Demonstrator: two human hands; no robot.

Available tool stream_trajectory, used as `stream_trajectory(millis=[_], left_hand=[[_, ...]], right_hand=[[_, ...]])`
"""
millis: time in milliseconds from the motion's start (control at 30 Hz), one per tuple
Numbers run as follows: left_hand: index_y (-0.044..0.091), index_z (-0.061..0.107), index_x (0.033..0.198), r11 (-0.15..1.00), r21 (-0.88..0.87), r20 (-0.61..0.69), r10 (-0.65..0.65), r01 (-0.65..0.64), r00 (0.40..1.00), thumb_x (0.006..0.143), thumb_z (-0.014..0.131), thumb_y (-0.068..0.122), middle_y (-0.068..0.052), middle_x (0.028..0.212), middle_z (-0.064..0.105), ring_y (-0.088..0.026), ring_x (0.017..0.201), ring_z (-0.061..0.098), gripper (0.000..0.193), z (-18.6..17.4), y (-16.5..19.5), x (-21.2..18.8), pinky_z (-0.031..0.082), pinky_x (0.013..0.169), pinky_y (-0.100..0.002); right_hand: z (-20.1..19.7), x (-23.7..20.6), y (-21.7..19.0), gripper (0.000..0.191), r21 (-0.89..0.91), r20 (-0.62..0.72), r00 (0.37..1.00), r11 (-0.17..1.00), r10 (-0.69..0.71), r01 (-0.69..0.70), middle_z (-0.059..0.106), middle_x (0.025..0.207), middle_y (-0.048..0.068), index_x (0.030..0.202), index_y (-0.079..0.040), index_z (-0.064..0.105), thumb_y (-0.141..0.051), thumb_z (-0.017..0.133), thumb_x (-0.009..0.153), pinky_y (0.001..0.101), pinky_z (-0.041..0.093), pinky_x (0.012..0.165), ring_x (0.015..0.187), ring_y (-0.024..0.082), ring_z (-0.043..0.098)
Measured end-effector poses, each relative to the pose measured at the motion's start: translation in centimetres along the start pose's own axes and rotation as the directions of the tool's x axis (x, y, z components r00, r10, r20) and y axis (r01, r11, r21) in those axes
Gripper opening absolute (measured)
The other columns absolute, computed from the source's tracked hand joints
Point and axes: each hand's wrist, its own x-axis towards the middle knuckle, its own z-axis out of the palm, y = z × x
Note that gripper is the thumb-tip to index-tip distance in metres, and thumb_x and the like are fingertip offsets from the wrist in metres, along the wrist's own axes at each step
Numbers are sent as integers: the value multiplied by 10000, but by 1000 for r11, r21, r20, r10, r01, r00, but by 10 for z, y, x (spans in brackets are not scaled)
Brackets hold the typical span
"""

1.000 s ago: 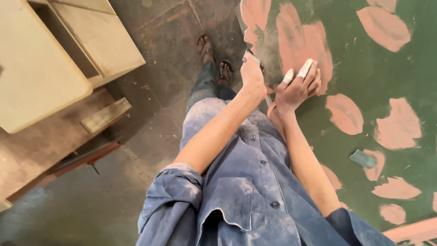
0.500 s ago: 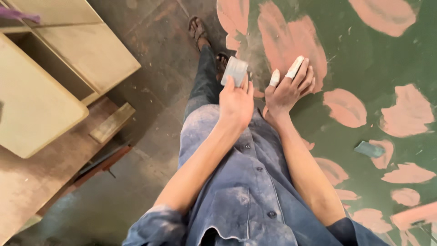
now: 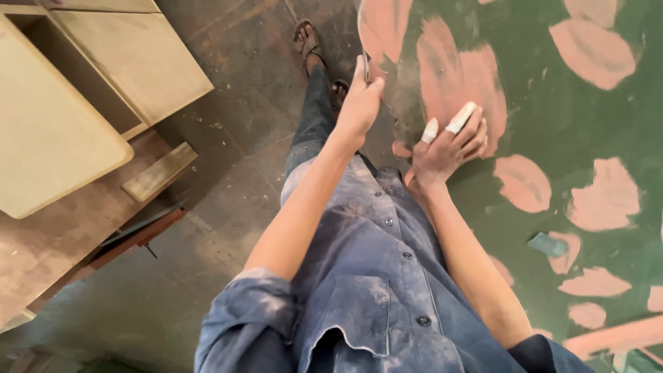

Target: The person scrapes pink paint from a green surface using a metal scraper held in the right hand while stabilizing with the left hand. The person moves along the surface, repeatedly scraping small areas to remove the paint.

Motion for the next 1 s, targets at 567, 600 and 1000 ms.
stream_trajectory(millis=[567, 600, 1000], left_hand=[[67, 661, 1228, 757, 646, 131, -236, 98, 963, 852, 616, 169, -183, 1048, 716, -409, 962, 704, 392, -43, 52, 25, 533, 804, -474], [103, 654, 1275, 620, 783, 169, -137, -48, 976, 845, 567, 130, -215, 1057, 709, -419, 986, 682, 440, -47, 52, 21, 512, 834, -489], [19, 673, 1076, 368, 911, 174, 61, -184, 983, 855, 526, 17, -273, 1048, 690, -464, 1017, 643, 266, -32, 43, 29, 502, 883, -529]], right_hand=[[-2, 0, 1, 648, -14, 35, 999, 1000, -22, 22, 343, 1616, 264, 1596, 85, 328, -366, 492, 1160, 621, 230, 1222, 1450, 468, 344], [-2, 0, 2, 650, -22, 28, 1000, 1000, -14, 15, 346, 1612, 266, 1591, 87, 332, -373, 492, 1161, 623, 231, 1218, 1444, 467, 345], [-2, 1, -1, 638, 11, 24, 1000, 1000, 5, -5, 354, 1616, 269, 1585, 96, 354, -378, 447, 1167, 631, 229, 1224, 1462, 466, 355]])
